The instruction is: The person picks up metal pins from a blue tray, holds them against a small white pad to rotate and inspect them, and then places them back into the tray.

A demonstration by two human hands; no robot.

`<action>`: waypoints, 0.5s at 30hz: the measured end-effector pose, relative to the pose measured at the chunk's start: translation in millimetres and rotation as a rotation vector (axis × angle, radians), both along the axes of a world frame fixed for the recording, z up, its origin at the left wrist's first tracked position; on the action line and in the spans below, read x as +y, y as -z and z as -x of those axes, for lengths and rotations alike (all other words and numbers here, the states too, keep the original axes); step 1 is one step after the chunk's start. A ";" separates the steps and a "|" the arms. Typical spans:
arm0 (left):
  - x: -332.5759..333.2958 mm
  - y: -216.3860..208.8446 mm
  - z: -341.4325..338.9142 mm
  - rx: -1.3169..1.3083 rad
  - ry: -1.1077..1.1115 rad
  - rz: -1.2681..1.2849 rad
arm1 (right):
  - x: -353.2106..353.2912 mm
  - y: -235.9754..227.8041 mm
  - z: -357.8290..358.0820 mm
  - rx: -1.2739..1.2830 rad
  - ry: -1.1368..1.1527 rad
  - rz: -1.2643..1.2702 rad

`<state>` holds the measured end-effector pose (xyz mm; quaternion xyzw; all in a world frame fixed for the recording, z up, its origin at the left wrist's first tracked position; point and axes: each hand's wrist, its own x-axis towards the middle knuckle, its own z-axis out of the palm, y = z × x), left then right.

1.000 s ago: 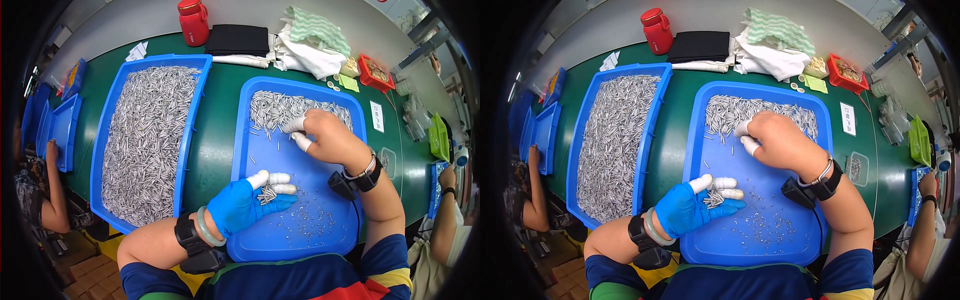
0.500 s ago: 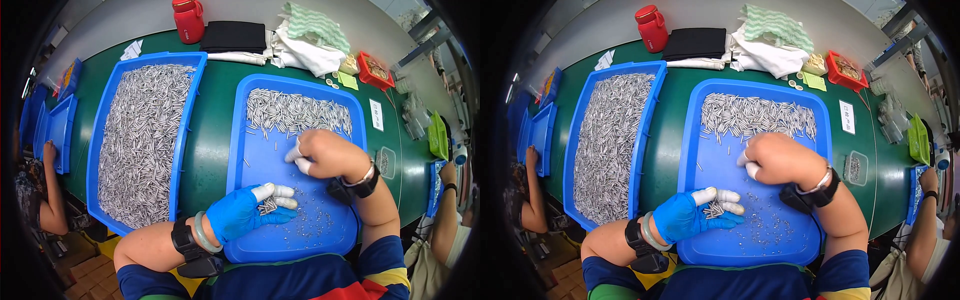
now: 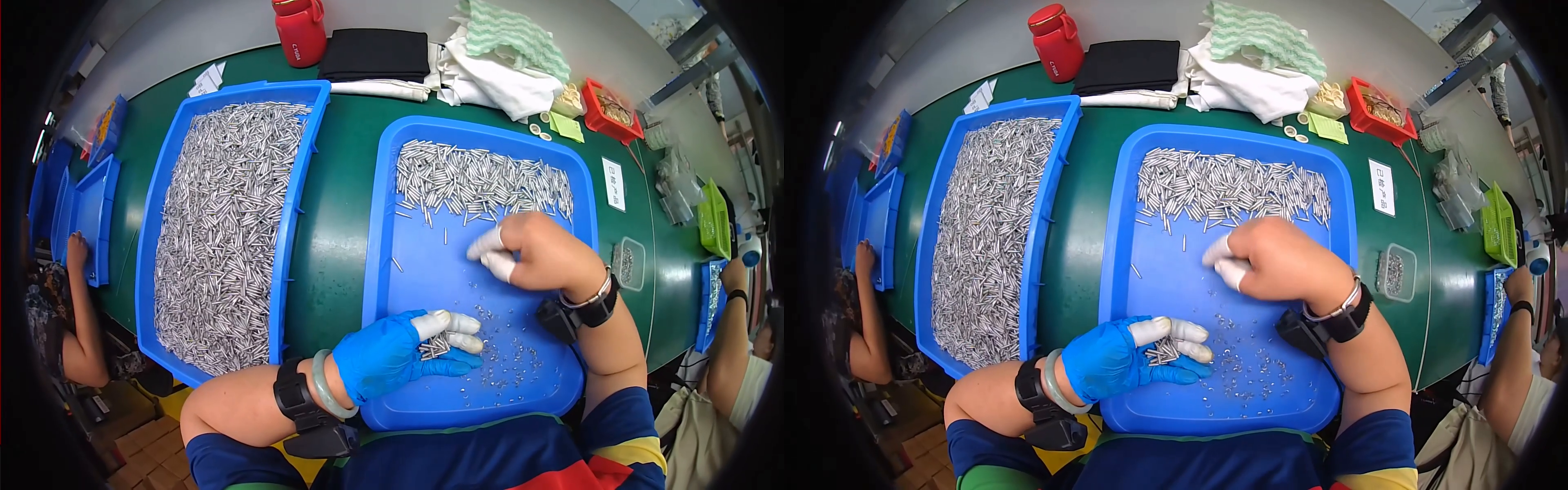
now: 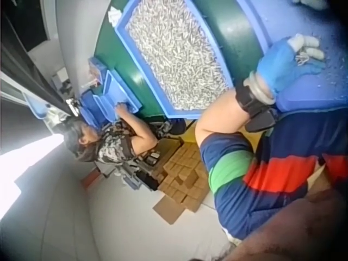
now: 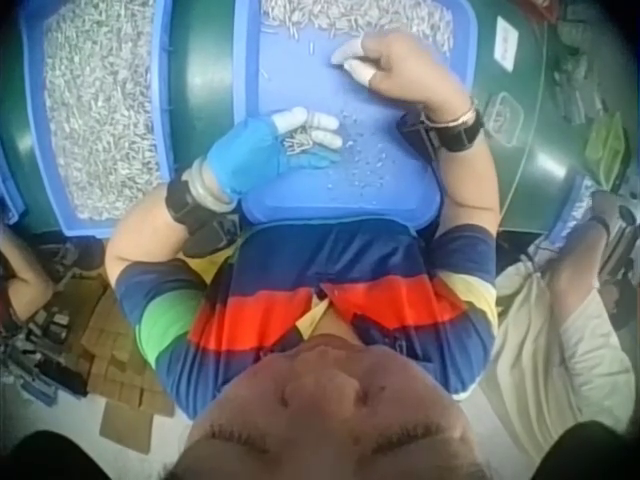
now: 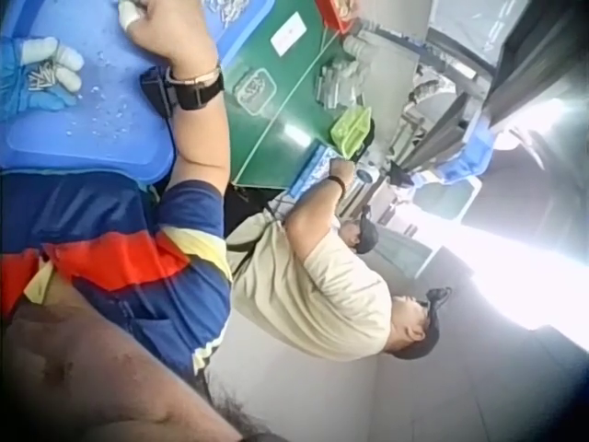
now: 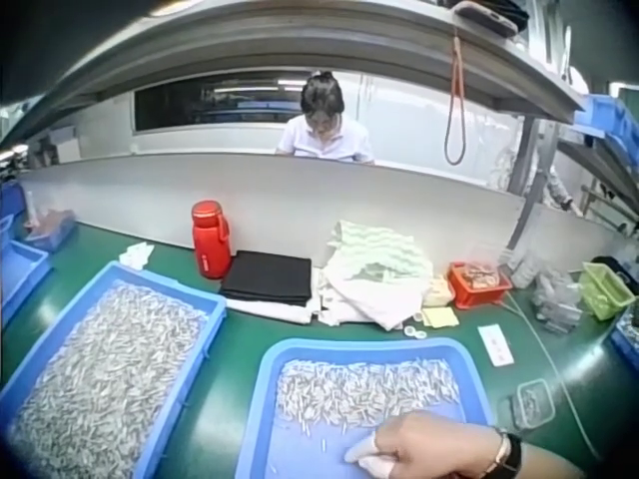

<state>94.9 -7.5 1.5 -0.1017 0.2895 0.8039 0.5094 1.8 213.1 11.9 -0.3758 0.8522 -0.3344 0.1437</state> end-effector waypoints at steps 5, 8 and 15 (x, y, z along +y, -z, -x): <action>0.5 -0.5 -0.1 0.026 0.018 0.016 | -17.9 5.4 6.1 0.268 0.049 -0.069; 2.1 0.2 0.3 0.033 0.017 0.012 | -28.3 6.5 9.5 0.545 -0.033 -0.124; -0.1 -0.6 -0.6 0.032 0.011 0.022 | -49.0 6.4 7.7 0.481 -0.125 -0.222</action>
